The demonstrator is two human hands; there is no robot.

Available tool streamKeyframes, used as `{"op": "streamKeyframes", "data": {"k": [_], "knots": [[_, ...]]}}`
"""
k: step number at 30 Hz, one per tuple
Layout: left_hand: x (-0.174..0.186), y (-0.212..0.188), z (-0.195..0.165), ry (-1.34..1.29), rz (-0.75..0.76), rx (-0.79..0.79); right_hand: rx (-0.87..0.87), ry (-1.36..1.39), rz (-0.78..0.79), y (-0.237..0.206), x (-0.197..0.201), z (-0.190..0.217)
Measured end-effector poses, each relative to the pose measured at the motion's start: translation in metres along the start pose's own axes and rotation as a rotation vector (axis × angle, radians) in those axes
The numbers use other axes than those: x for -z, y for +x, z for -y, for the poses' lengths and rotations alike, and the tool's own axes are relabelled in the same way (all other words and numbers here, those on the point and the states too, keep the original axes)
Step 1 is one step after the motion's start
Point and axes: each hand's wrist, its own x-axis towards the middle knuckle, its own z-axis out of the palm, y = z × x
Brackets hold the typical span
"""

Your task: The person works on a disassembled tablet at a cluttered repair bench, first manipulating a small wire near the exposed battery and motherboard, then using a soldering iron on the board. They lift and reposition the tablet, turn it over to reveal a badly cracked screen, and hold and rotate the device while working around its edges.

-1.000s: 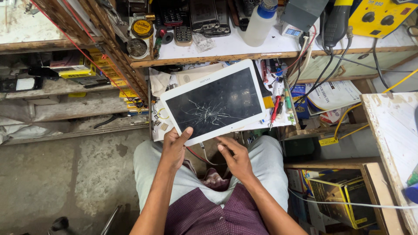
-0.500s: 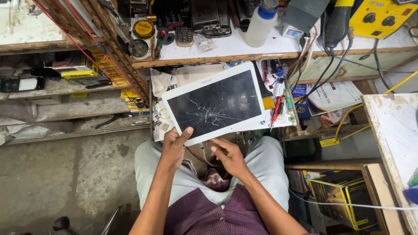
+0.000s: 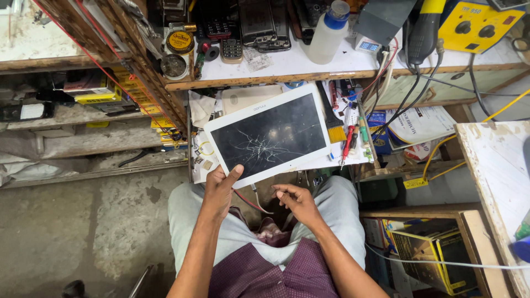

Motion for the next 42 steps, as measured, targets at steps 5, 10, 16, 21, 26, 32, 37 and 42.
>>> {"op": "streamKeyframes", "data": {"k": [5, 10, 16, 21, 26, 32, 37, 42], "knots": [[0.002, 0.001, 0.002, 0.023, -0.021, 0.004, -0.052, 0.025, -0.01, 0.0, -0.001, 0.004], [0.003, 0.001, 0.003, 0.031, -0.026, -0.003, -0.036, 0.017, -0.011, 0.0, -0.002, 0.004], [0.007, 0.0, 0.006, 0.001, -0.073, 0.084, -0.028, -0.001, -0.008, 0.001, -0.003, 0.002], [0.011, 0.001, 0.009, 0.009, -0.052, 0.041, -0.034, -0.026, -0.003, 0.001, -0.003, -0.002], [0.013, 0.002, 0.011, 0.014, -0.048, 0.025, -0.035, -0.057, -0.012, 0.002, -0.002, -0.006], [0.011, 0.001, 0.009, -0.009, -0.045, 0.033, -0.03, -0.065, -0.005, 0.001, -0.002, -0.006], [0.009, 0.0, 0.007, -0.014, -0.043, 0.041, -0.018, -0.072, 0.001, 0.001, -0.003, -0.004], [0.008, -0.001, 0.005, -0.004, -0.052, 0.058, -0.023, -0.094, -0.036, 0.001, -0.001, -0.007]]}}
